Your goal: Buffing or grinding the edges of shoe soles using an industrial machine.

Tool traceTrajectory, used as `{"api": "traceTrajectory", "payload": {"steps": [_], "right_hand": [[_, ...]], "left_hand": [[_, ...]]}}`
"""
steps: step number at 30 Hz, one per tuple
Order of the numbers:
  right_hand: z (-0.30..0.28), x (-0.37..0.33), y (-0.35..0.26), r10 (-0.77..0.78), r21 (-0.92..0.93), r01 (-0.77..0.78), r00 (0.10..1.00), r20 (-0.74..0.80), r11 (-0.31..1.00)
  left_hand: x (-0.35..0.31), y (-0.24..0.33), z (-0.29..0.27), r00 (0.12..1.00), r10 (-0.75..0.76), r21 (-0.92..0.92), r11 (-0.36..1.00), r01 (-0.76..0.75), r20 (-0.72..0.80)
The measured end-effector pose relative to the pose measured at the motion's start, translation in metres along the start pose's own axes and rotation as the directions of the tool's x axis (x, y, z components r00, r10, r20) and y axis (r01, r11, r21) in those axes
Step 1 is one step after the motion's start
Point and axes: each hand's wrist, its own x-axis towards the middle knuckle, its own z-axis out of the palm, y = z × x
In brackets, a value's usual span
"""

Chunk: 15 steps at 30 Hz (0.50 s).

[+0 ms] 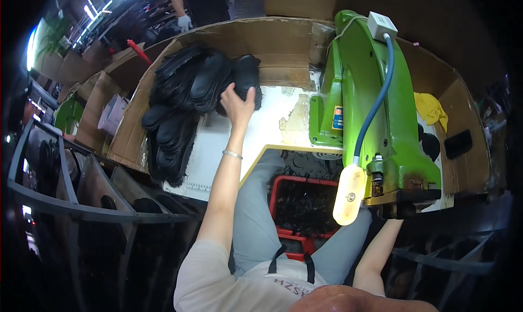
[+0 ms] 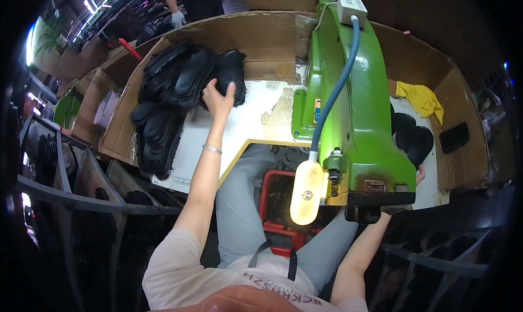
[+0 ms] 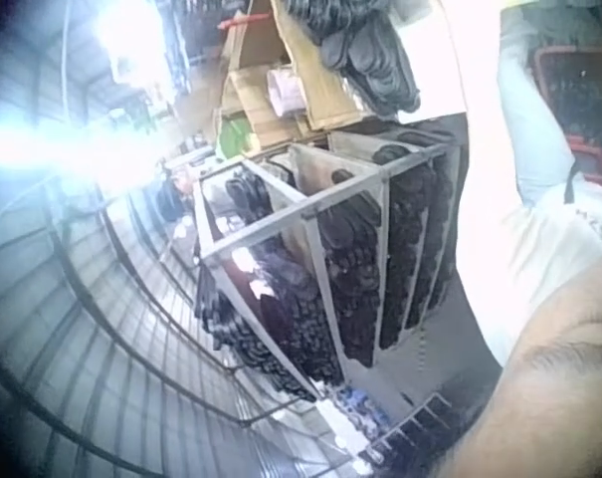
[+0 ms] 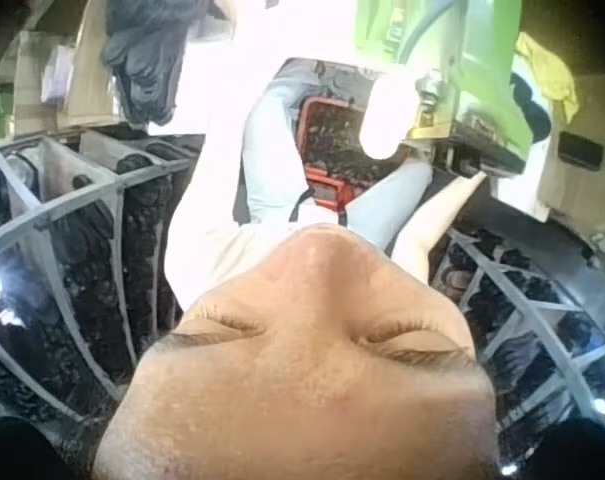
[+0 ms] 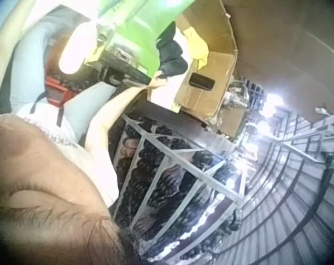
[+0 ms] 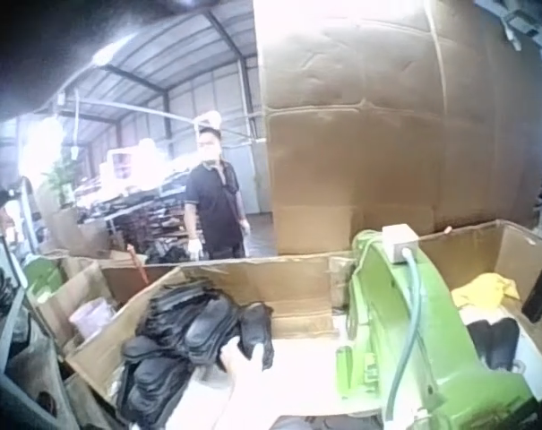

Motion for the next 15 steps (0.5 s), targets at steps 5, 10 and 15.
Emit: {"api": "traceTrajectory", "payload": {"steps": [5,10,15], "right_hand": [[-0.008,-0.010,-0.001,-0.253,-0.055,0.260,0.962,0.107,0.964],[-0.034,-0.021,0.008,-0.289,-0.088,0.303,0.946,0.143,0.949],[-0.046,-0.088,0.016,0.192,0.139,-0.224,0.957,0.216,0.965]], "left_hand": [[0.010,0.008,0.020,0.992,-0.126,0.169,0.978,0.122,0.014],[-0.021,0.022,-0.021,0.979,0.073,-0.206,0.972,-0.113,-0.188],[-0.126,0.062,-0.153,0.983,0.152,-0.399,0.911,-0.101,0.099]]}}
